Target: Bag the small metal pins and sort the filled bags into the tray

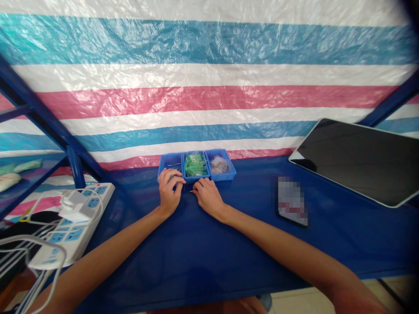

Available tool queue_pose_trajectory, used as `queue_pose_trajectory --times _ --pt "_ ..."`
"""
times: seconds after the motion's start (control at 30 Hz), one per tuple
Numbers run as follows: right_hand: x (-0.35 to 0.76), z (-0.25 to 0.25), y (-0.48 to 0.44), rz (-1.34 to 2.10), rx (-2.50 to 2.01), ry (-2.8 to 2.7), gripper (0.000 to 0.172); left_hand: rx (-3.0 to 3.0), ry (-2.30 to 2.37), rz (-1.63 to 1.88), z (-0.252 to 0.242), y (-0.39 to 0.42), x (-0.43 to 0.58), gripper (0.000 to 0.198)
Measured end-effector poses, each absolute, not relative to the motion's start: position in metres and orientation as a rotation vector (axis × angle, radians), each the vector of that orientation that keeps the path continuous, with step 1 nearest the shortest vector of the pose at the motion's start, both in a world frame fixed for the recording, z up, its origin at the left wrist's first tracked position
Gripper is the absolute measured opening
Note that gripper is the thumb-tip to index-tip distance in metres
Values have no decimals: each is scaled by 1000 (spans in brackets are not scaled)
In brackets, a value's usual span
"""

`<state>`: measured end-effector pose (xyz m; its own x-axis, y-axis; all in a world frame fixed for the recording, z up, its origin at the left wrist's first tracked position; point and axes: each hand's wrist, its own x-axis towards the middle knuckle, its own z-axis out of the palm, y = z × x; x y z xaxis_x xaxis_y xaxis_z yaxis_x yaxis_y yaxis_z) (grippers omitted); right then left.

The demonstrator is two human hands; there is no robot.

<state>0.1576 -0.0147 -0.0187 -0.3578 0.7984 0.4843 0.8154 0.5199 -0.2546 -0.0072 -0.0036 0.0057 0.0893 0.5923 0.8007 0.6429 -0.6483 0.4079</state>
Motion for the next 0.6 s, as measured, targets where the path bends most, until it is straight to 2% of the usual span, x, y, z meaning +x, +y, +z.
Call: queue_pose_trajectory --times 0.2,0.6 --pt "164 -15 -12 310 -1220 -1945 11 -2322 -1358 -1510 8 -4 -4 9" --pt "167 -15 -8 789 -945 -1532 25 -2439 -1299 -1387 6 -3 -2 15"
